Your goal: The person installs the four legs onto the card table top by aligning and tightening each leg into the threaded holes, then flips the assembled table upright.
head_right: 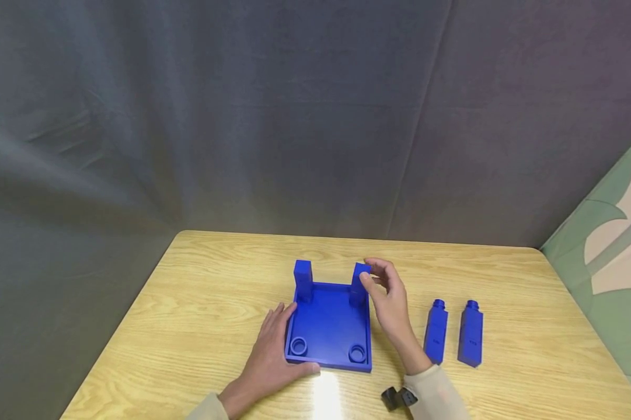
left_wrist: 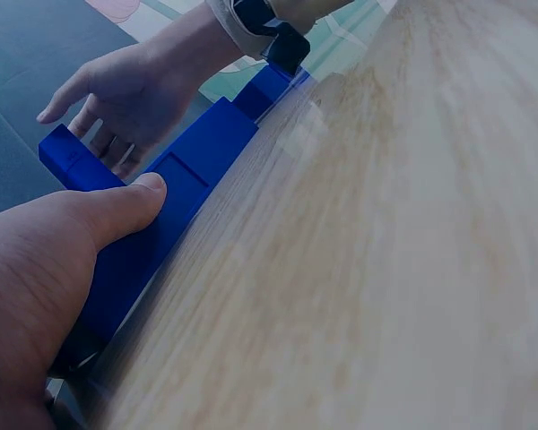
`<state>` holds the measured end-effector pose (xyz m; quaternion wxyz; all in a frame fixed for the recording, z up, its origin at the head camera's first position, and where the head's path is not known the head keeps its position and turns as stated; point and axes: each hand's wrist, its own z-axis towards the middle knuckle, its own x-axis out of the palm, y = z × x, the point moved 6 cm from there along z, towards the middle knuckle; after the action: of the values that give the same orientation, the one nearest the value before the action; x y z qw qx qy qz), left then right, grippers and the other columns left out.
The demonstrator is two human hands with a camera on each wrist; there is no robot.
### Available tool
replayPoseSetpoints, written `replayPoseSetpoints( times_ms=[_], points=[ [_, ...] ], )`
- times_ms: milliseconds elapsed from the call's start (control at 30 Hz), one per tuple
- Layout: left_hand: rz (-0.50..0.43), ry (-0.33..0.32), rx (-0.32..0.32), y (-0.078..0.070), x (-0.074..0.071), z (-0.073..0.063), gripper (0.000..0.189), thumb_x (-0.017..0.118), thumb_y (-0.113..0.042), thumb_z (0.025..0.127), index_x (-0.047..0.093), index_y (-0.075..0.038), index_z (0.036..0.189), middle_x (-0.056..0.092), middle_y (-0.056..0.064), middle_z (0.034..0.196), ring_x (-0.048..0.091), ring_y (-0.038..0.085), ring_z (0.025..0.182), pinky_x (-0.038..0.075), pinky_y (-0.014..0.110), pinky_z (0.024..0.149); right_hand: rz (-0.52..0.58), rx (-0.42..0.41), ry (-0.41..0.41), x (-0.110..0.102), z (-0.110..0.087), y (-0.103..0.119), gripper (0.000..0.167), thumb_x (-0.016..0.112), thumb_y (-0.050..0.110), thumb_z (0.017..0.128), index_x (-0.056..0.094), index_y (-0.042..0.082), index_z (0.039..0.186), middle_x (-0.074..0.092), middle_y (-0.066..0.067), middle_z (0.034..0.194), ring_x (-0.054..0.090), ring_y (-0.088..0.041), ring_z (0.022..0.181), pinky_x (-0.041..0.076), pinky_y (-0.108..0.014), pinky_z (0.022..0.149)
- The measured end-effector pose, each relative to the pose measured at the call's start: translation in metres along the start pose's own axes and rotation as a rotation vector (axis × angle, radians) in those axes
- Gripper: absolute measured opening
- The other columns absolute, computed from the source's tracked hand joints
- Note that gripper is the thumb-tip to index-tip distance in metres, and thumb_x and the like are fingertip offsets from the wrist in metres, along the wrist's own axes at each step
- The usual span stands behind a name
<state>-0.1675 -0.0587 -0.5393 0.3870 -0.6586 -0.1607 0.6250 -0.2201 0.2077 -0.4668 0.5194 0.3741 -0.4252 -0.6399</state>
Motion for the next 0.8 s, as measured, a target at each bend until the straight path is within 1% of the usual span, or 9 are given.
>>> replayPoseSetpoints(
  times_ms=[33,100,233,367,467,567,633,700,800],
  points=[
    [0.001,0.001,0.000,-0.0001,0.0000,0.0000,0.130,0.092,-0.071,0.075,0.030,-0.015,0.175,0.036,0.014,0.178,0.020,0.044,0.169,0.019,0.067,0.135,0.044,-0.003,0.021,0.0003,0.0001,0.0001,0.031,0.058,0.001,0.112,0.066,-0.003,0.141,0.071,0.001,0.131,0.063,-0.009,0.121,0.049,-0.020,0.103],
    [0.003,0.002,0.000,-0.0001,0.0002,-0.0001,0.130,0.092,-0.071,0.075,0.030,-0.015,0.175,0.036,0.014,0.178,0.020,0.044,0.169,0.019,0.068,0.135,0.124,-0.019,0.074,0.0015,0.0004,-0.0008,0.037,0.049,0.003,0.115,0.061,-0.006,0.149,0.073,0.004,0.136,0.064,-0.008,0.129,0.046,-0.022,0.109],
    [0.005,-0.001,0.004,0.0001,0.0003,-0.0004,0.130,0.092,-0.071,0.075,0.030,-0.015,0.175,0.036,0.014,0.178,0.020,0.045,0.168,0.020,0.068,0.135,0.245,-0.024,0.204,0.0052,0.0006,-0.0048,0.046,0.039,0.007,0.119,0.047,-0.014,0.159,0.075,0.001,0.141,0.062,-0.011,0.141,0.040,-0.022,0.118],
    [0.008,-0.006,0.007,-0.0004,0.0000,-0.0005,0.130,0.092,-0.071,0.075,0.030,-0.015,0.175,0.036,0.015,0.178,0.021,0.045,0.168,0.020,0.068,0.135,0.259,0.008,0.292,0.0070,-0.0001,-0.0071,0.048,0.038,0.011,0.121,0.043,-0.009,0.164,0.074,0.003,0.145,0.054,-0.009,0.149,0.034,-0.019,0.121],
    [0.008,-0.009,0.005,-0.0005,-0.0002,-0.0004,0.130,0.093,-0.070,0.075,0.031,-0.014,0.175,0.036,0.015,0.178,0.021,0.045,0.168,0.020,0.067,0.135,0.235,0.024,0.322,0.0072,-0.0002,-0.0072,0.047,0.037,0.013,0.121,0.045,-0.007,0.164,0.074,0.005,0.144,0.054,-0.009,0.149,0.033,-0.018,0.121],
    [0.006,-0.011,0.001,-0.0003,-0.0002,-0.0004,0.131,0.093,-0.069,0.074,0.031,-0.014,0.175,0.036,0.015,0.178,0.021,0.045,0.168,0.020,0.067,0.135,0.215,0.035,0.317,0.0066,-0.0001,-0.0076,0.045,0.040,0.012,0.121,0.048,-0.006,0.162,0.073,0.002,0.143,0.059,-0.010,0.144,0.037,-0.018,0.120],
    [0.004,-0.011,0.001,-0.0001,0.0000,-0.0004,0.131,0.093,-0.070,0.074,0.031,-0.014,0.175,0.036,0.015,0.178,0.021,0.045,0.168,0.020,0.067,0.135,0.192,0.041,0.292,0.0055,0.0001,-0.0080,0.043,0.044,0.010,0.120,0.050,-0.006,0.160,0.072,0.003,0.143,0.062,-0.009,0.138,0.042,-0.019,0.117],
    [0.001,-0.011,0.002,-0.0002,0.0001,-0.0004,0.131,0.093,-0.070,0.074,0.030,-0.014,0.175,0.036,0.015,0.178,0.021,0.044,0.168,0.019,0.067,0.135,0.157,0.047,0.243,0.0039,0.0004,-0.0076,0.041,0.050,0.007,0.117,0.054,-0.006,0.156,0.072,0.003,0.140,0.065,-0.009,0.128,0.049,-0.019,0.109],
    [-0.002,-0.008,0.007,-0.0005,0.0003,-0.0007,0.130,0.092,-0.071,0.075,0.030,-0.014,0.175,0.036,0.014,0.178,0.021,0.044,0.169,0.019,0.067,0.136,0.089,0.064,0.143,0.0010,0.0007,-0.0070,0.038,0.060,0.002,0.112,0.059,-0.008,0.149,0.071,0.004,0.126,0.065,-0.009,0.111,0.054,-0.018,0.094]
  ],
)
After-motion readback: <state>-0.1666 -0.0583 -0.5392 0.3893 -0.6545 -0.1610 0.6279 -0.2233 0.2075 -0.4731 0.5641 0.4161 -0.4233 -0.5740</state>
